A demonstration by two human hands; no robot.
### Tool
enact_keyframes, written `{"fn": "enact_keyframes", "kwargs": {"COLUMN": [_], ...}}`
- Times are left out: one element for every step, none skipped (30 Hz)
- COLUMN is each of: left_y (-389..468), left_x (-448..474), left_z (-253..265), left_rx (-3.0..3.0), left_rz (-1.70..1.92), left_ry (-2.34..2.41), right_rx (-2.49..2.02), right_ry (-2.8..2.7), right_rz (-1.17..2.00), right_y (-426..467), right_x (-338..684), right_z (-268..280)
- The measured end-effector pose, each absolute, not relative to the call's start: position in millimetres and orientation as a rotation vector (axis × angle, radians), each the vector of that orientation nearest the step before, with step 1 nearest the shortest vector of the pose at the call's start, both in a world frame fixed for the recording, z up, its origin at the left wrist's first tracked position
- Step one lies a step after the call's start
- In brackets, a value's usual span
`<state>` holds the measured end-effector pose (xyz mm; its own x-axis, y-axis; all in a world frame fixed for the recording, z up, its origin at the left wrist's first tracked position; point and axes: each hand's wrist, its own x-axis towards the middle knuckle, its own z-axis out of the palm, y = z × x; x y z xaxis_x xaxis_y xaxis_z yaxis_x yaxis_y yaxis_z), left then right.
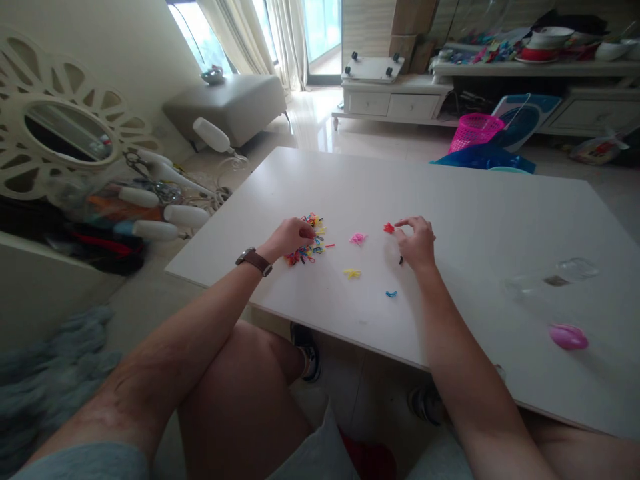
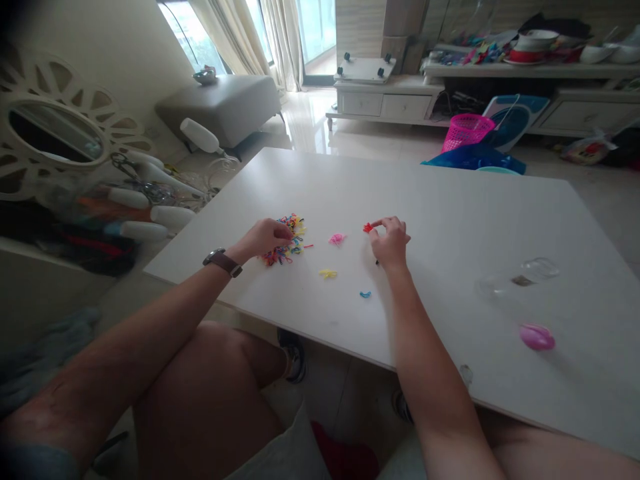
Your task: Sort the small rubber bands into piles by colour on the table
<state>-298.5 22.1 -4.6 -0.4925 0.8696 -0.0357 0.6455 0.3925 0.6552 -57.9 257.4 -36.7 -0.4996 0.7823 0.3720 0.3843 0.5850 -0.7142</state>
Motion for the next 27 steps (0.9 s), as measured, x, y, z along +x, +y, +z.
{"fn": "enact_keyframes", "kwargs": {"left_y": [22.6,23.1,23.4,23.6,23.7,23.7,23.8,24.0,24.4,25.0,25.9,27.1,28.3,29.6,30.8,32.0,33.0,33.9,34.7,35.3,35.7,36.0,36.0,35.6,34.9,33.8,32.4], "left_x": [-298.2,-297.7,-297.1,-296.5,-295.9,-295.4,-295.0,-294.7,-294.4,-294.1,-293.7,-293.3,-292.8,-292.2,-291.6,-291.0,-290.4,-290.0,-289.6,-289.4,-289.3,-289.4,-289.7,-290.3,-291.3,-292.5,-294.0], "left_z": [-5.2,-5.7,-6.2,-6.6,-6.7,-6.7,-6.7,-6.7,-7.0,-7.4,-8.1,-9.0,-10.0,-11.0,-11.8,-12.5,-13.0,-13.2,-13.2,-13.1,-12.7,-12.1,-11.2,-10.1,-8.7,-7.1,-5.3], "left_rx": [1.316,1.327,1.345,1.37,1.397,1.424,1.448,1.463,1.471,1.475,1.479,1.482,1.486,1.491,1.497,1.505,1.513,1.519,1.521,1.516,1.508,1.499,1.488,1.474,1.457,1.438,1.417], "left_rz": [0.811,0.793,0.773,0.749,0.724,0.698,0.672,0.648,0.628,0.609,0.592,0.572,0.548,0.524,0.498,0.472,0.448,0.426,0.408,0.396,0.39,0.394,0.405,0.422,0.442,0.466,0.495], "left_ry": [2.289,2.3,2.316,2.331,2.34,2.334,2.316,2.295,2.278,2.27,2.275,2.29,2.308,2.319,2.318,2.31,2.295,2.281,2.271,2.27,2.271,2.273,2.275,2.277,2.278,2.282,2.286], "right_rx": [-0.923,-0.923,-0.922,-0.921,-0.92,-0.919,-0.919,-0.919,-0.918,-0.915,-0.913,-0.911,-0.908,-0.904,-0.901,-0.9,-0.898,-0.895,-0.893,-0.892,-0.89,-0.887,-0.884,-0.883,-0.882,-0.881,-0.881], "right_ry": [-2.115,-2.115,-2.116,-2.116,-2.116,-2.114,-2.113,-2.113,-2.112,-2.113,-2.113,-2.113,-2.111,-2.109,-2.107,-2.103,-2.099,-2.095,-2.091,-2.087,-2.085,-2.085,-2.085,-2.085,-2.083,-2.081,-2.077], "right_rz": [0.737,0.741,0.742,0.743,0.744,0.745,0.747,0.748,0.749,0.75,0.751,0.751,0.752,0.753,0.755,0.757,0.76,0.764,0.767,0.768,0.769,0.769,0.768,0.765,0.762,0.759,0.757], "right_y": [257.3,257.2,257.1,257.0,256.8,256.5,256.1,255.7,255.2,254.8,254.4,254.2,254.1,254.0,254.1,254.1,254.1,254.1,254.0,254.0,253.9,253.8,253.8,253.8,253.8,253.8,253.9], "right_x": [-58.0,-58.1,-58.2,-58.2,-58.3,-58.3,-58.2,-58.2,-58.2,-58.3,-58.3,-58.5,-58.6,-58.8,-58.9,-59.1,-59.2,-59.4,-59.5,-59.5,-59.6,-59.6,-59.6,-59.6,-59.6,-59.6,-59.7], "right_z": [-36.7,-36.6,-36.5,-36.2,-35.8,-35.3,-34.8,-34.3,-33.9,-33.6,-33.5,-33.6,-33.8,-34.2,-34.5,-34.9,-35.1,-35.3,-35.3,-35.3,-35.2,-35.1,-35.0,-34.9,-34.8,-34.9,-34.9]}}
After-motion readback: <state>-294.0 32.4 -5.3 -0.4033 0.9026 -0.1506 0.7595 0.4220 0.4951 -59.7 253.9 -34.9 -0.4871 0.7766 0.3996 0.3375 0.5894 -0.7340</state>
